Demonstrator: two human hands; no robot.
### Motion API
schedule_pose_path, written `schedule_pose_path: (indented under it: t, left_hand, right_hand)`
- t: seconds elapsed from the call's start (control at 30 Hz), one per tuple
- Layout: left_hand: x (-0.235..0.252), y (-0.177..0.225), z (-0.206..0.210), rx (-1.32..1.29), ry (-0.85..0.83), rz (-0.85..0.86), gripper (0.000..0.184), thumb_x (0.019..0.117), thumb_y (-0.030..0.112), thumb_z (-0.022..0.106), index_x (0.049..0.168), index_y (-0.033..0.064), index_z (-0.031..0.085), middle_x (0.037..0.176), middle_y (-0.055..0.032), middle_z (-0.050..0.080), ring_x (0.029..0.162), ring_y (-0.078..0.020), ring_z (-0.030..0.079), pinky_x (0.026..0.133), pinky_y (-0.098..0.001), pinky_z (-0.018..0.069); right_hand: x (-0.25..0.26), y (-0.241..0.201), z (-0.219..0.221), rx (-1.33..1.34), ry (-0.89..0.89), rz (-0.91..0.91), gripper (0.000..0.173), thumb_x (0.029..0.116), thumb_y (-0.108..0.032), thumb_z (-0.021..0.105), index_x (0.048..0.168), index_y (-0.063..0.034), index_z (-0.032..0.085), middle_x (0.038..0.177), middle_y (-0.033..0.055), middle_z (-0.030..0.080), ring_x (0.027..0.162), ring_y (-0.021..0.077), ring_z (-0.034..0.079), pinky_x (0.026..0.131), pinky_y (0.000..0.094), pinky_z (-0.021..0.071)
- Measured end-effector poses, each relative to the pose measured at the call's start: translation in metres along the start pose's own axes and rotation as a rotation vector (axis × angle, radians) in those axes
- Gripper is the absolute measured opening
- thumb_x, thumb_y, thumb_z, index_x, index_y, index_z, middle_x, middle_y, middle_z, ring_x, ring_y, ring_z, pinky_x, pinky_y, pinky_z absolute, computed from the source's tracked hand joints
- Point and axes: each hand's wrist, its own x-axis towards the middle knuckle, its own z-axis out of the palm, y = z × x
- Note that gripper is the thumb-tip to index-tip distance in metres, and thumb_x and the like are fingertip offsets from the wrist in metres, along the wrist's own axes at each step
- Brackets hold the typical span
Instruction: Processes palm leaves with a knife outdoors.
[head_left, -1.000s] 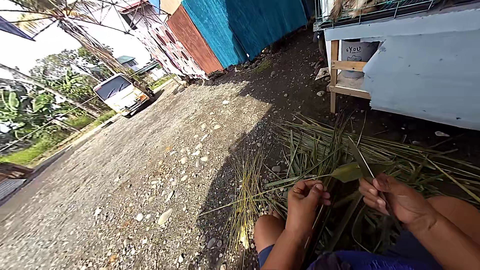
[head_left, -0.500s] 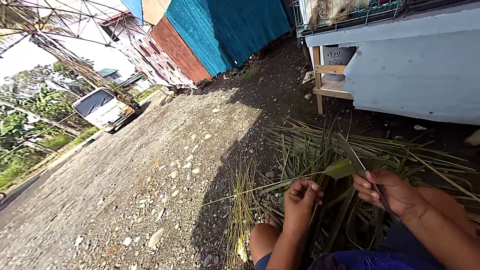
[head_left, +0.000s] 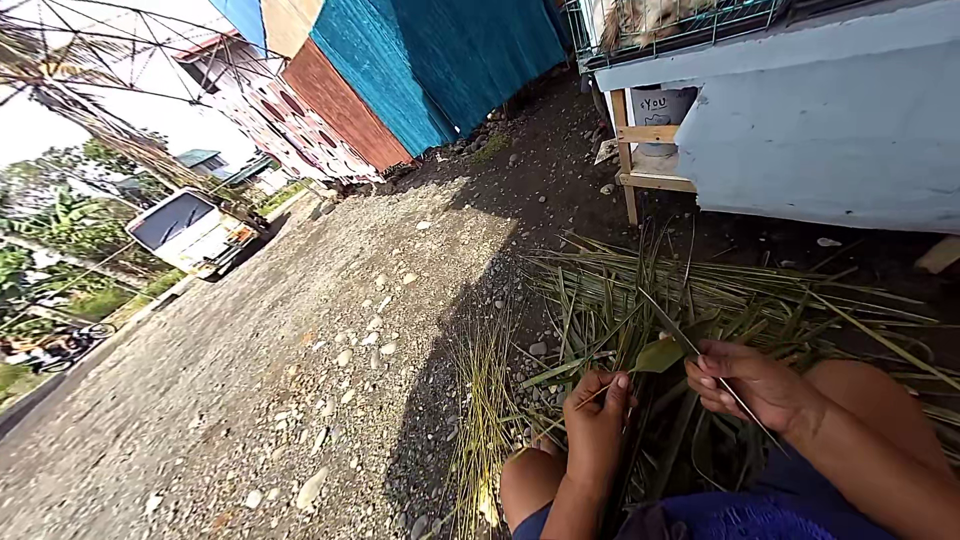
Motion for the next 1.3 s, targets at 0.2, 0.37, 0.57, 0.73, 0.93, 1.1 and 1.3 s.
schedule_pose_path:
  t: [0.2, 0.37, 0.57, 0.73, 0.93, 1.1, 1.3]
  left_hand:
    - [-0.005, -0.020, 0.004, 0.371, 0.068, 0.347, 0.012, 0.0954, 0.008, 0.065, 0.090, 0.0015, 0.072, 0.077, -0.0012, 0.070, 0.064, -0.0029, 0.065, 0.062, -0.0190, 0.0567]
    - [-0.009, -0.017, 0.000, 0.514, 0.056, 0.428, 0.013, 0.0945, 0.010, 0.064, 0.087, 0.0028, 0.072, 0.077, -0.0016, 0.068, 0.067, -0.0040, 0.064, 0.065, -0.0188, 0.0563]
    - [-0.015, -0.014, 0.002, 0.601, 0.020, 0.475, 0.014, 0.0950, 0.010, 0.064, 0.091, 0.0013, 0.074, 0.083, -0.0053, 0.072, 0.076, -0.0066, 0.069, 0.074, -0.0196, 0.0581]
    - [-0.023, -0.016, 0.005, 0.690, -0.051, 0.496, 0.016, 0.0953, 0.013, 0.064, 0.089, 0.0036, 0.075, 0.081, -0.0051, 0.071, 0.076, -0.0105, 0.069, 0.074, -0.0226, 0.0583]
    - [-0.028, -0.027, 0.010, 0.785, -0.136, 0.387, 0.013, 0.0934, 0.011, 0.065, 0.088, 0.0047, 0.075, 0.082, -0.0069, 0.072, 0.078, -0.0163, 0.072, 0.075, -0.0300, 0.0601]
    - [-0.024, -0.022, 0.007, 0.794, -0.132, 0.270, 0.013, 0.0939, 0.013, 0.067, 0.087, 0.0053, 0.075, 0.082, -0.0065, 0.071, 0.076, -0.0139, 0.070, 0.072, -0.0286, 0.0595]
    - [-0.021, -0.019, 0.000, 0.686, -0.109, 0.136, 0.015, 0.0944, 0.014, 0.066, 0.086, 0.0042, 0.073, 0.078, -0.0045, 0.069, 0.071, -0.0087, 0.066, 0.069, -0.0250, 0.0562]
  right_hand:
    - [0.000, 0.020, 0.031, -0.283, -0.011, 0.147, 0.046, 0.0849, -0.016, 0.073, 0.123, -0.0154, 0.047, 0.076, -0.0031, 0.062, 0.051, 0.0028, 0.053, 0.046, 0.0168, 0.0438]
    - [0.000, 0.019, 0.034, -0.338, -0.020, 0.163, 0.050, 0.0834, -0.012, 0.073, 0.125, -0.0146, 0.045, 0.076, -0.0030, 0.063, 0.051, 0.0026, 0.052, 0.046, 0.0166, 0.0422]
    - [0.011, 0.016, 0.014, -0.387, 0.156, 0.153, 0.086, 0.0851, -0.006, 0.070, 0.156, -0.0127, 0.023, 0.076, 0.0007, 0.063, 0.049, 0.0040, 0.050, 0.045, 0.0180, 0.0414]
    - [0.031, 0.016, -0.028, -0.541, 0.460, 0.212, 0.082, 0.0961, -0.003, 0.065, 0.164, -0.0214, 0.022, 0.076, 0.0046, 0.055, 0.048, 0.0076, 0.041, 0.043, 0.0230, 0.0346]
    - [0.044, 0.035, -0.049, -0.865, 0.482, 0.209, 0.054, 0.0966, -0.008, 0.070, 0.147, -0.0053, 0.053, 0.132, 0.0190, 0.062, 0.092, 0.0172, 0.059, 0.075, 0.0328, 0.0478]
    - [0.043, 0.042, -0.061, -1.034, 0.403, 0.217, 0.053, 0.1035, -0.014, 0.062, 0.151, 0.0025, 0.045, 0.145, 0.0286, 0.053, 0.133, 0.0390, 0.054, 0.112, 0.0522, 0.0406]
    - [0.026, 0.042, -0.065, -0.454, 0.534, 0.387, 0.033, 0.1112, -0.029, 0.045, 0.139, -0.0136, 0.051, 0.066, -0.0033, 0.041, 0.044, 0.0050, 0.036, 0.040, 0.0196, 0.0331]
